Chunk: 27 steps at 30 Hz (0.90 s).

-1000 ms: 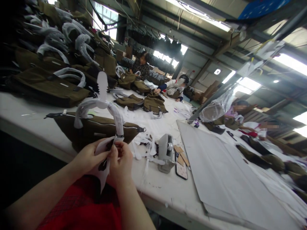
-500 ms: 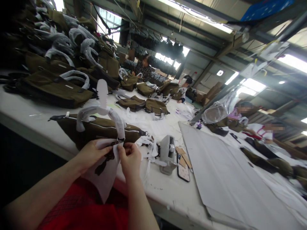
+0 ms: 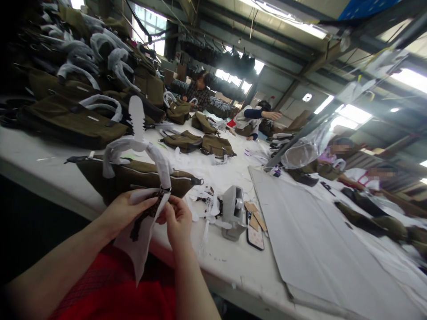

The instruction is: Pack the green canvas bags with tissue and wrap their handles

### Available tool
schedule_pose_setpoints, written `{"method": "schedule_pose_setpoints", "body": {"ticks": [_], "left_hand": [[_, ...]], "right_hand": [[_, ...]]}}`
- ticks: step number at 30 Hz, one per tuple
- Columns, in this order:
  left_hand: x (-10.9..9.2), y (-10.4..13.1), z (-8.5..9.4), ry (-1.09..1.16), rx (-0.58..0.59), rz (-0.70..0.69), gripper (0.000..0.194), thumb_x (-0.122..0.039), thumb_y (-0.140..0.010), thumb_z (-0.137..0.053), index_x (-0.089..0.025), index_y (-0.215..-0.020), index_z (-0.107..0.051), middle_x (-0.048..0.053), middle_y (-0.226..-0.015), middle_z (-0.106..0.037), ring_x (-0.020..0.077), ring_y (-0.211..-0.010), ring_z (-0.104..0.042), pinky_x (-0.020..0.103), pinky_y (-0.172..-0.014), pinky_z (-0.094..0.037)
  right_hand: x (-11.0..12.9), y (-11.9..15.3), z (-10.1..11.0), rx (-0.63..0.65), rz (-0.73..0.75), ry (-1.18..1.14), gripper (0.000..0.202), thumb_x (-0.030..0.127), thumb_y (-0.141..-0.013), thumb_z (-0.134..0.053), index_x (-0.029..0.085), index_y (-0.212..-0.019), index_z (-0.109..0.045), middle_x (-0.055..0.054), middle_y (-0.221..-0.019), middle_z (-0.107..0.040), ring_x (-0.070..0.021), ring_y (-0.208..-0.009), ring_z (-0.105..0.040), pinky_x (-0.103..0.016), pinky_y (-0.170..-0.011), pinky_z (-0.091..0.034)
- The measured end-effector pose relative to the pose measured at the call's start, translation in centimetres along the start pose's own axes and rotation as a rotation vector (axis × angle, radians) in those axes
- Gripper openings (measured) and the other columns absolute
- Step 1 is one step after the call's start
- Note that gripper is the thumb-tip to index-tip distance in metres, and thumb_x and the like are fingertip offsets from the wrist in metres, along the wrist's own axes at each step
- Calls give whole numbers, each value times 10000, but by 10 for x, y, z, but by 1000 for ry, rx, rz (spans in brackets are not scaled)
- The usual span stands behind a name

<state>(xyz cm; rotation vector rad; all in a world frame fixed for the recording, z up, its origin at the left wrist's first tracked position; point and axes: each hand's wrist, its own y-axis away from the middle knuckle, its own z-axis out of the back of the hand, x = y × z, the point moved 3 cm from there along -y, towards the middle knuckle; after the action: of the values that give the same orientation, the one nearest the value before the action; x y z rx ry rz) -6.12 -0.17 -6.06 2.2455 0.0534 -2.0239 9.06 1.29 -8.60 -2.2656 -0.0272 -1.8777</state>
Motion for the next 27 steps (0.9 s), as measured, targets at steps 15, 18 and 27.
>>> {"method": "schedule_pose_setpoints", "body": {"ticks": [15,18,27], "left_hand": [[3,6,0,-142,-30,40,290,-451,-708,-729,-186,-824,-711,8,-770,-720,205,-733,-656,262,-643,-479],[-3,5,2,-407,1,-103,245,-436,-801,-625,-202,-744,-670,-1,-707,-684,199,-692,-631,264,-635,-453],[-31,12,-3,-1220,125,-346,437,-326,-970,-269,-179,-867,-667,143,-901,-683,307,-854,-640,412,-789,-451]], "right_hand": [[-6,-3,-16,-123,73,354,359,486,-882,-542,191,-681,-511,48,-566,-476,-94,-502,-425,-207,-457,-338],[7,-3,-16,-165,112,553,353,432,-859,-547,201,-606,-465,48,-537,-452,-108,-520,-414,-227,-486,-306],[14,-8,-14,-219,99,730,405,442,-816,-563,213,-528,-393,59,-492,-368,-105,-487,-339,-255,-495,-229]]}}
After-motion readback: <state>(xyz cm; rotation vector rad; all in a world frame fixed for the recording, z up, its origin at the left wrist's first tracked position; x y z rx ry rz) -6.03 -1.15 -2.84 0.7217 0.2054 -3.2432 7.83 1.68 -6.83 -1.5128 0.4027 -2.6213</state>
